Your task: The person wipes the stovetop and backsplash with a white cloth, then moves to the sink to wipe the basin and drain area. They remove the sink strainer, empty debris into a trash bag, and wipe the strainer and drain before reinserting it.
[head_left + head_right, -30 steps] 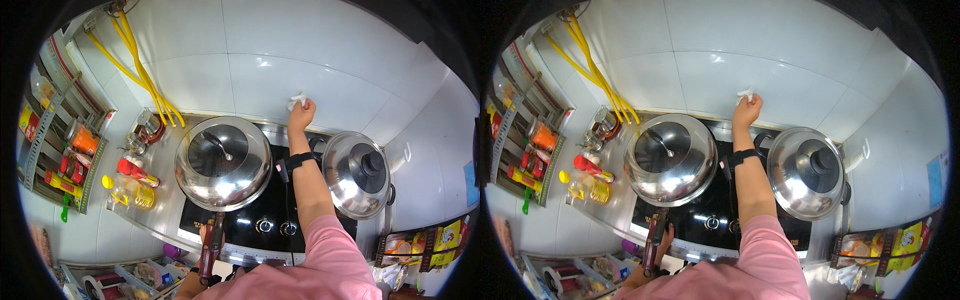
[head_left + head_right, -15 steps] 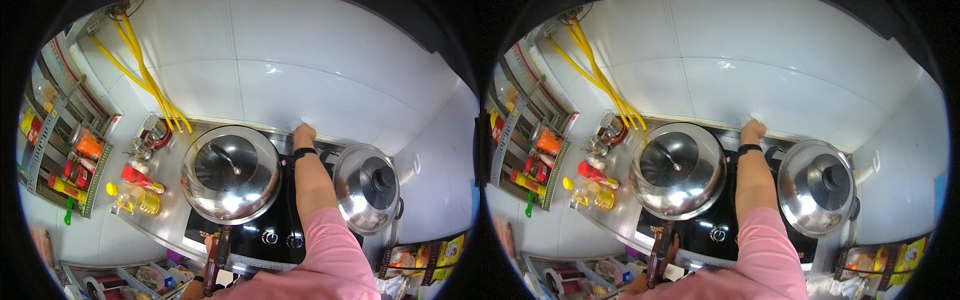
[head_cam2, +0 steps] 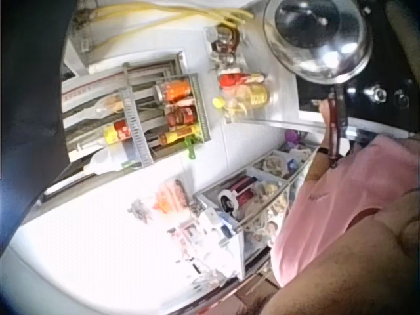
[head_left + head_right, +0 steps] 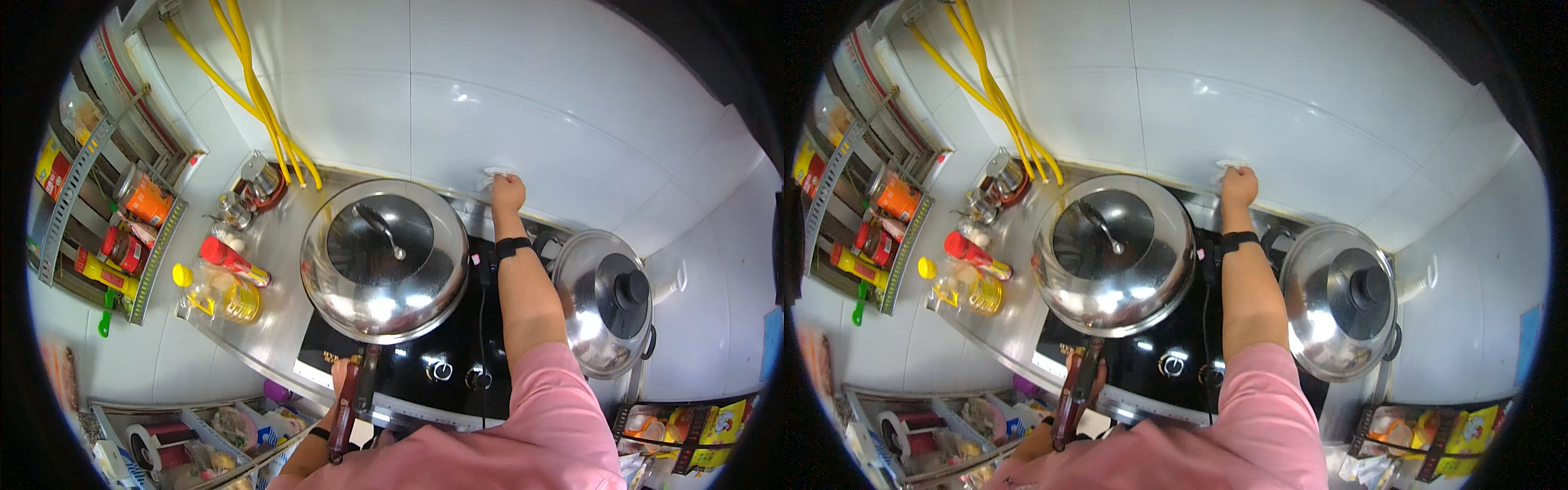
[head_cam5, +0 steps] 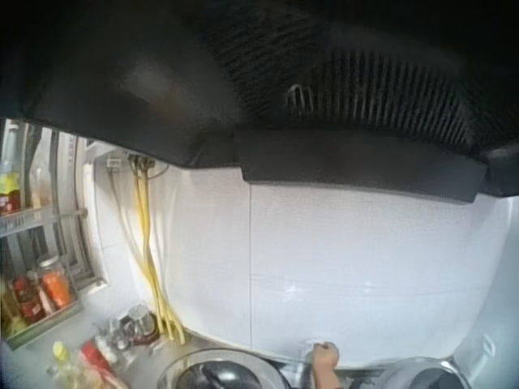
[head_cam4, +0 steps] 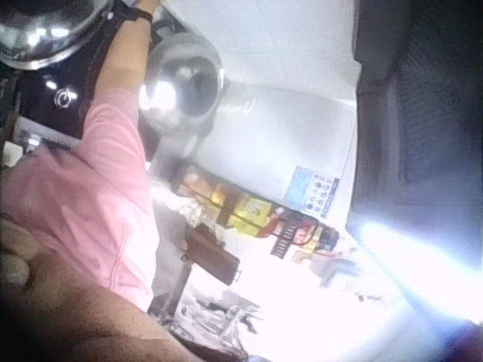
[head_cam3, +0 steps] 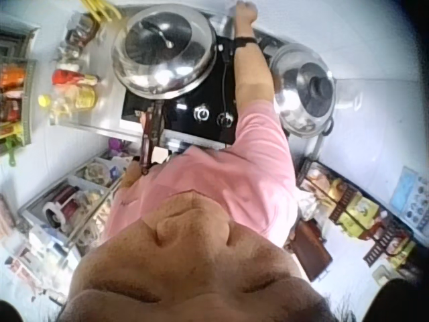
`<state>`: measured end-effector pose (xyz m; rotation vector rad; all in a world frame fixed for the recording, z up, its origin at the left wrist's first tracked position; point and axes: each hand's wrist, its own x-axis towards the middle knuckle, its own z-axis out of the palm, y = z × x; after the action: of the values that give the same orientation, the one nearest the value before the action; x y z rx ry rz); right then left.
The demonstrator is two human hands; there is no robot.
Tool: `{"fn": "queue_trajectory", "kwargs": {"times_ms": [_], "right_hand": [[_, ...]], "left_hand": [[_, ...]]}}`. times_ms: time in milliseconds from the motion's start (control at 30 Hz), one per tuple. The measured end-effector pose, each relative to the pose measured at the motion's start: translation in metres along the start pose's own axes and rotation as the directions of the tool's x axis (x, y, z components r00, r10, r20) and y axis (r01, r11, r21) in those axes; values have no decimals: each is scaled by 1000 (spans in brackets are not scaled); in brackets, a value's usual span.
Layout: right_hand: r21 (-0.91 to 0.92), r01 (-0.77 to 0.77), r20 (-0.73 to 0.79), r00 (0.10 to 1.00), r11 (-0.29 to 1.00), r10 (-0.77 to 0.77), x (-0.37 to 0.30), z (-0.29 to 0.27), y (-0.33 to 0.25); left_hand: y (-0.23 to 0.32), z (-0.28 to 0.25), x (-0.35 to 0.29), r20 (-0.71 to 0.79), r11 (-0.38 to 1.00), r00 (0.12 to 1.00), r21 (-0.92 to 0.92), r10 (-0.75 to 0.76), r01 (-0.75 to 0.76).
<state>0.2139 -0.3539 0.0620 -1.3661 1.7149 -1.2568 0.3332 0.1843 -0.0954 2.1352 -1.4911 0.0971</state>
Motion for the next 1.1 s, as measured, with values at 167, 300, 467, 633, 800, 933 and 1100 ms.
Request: {"fn": "queue_trajectory", "kwargs": {"times_ms": [167,300,467,633,800,933,1100], "right_hand": [[-421,-45,266,949,906,170,-3,-7,9],[-260,-12,285,954,966,89,-8,-1,12],[165,83,239,963,983,-122,-55,-35,-17],[531,365,128,858,765,-498,-211,-130,-29],[107,94,552,823,990,-138,-369,-202,-18],[-117,-85,818,557,990,144,-408,-214,-25],[38,-39,716,698,999,0,-382,-230,-39]], "left_hand": [[5,-3,1,-44,1000,999,-26,-9,8],[12,-4,10,-124,997,992,-74,-25,16],[13,-10,19,-107,997,991,-18,75,-78],[5,-29,23,-91,868,989,-493,-113,53],[-21,-73,68,-57,475,902,-863,-428,171],[-56,-120,140,-150,457,877,-885,-457,87],[-74,-155,218,-215,654,882,-745,-418,128]]}}
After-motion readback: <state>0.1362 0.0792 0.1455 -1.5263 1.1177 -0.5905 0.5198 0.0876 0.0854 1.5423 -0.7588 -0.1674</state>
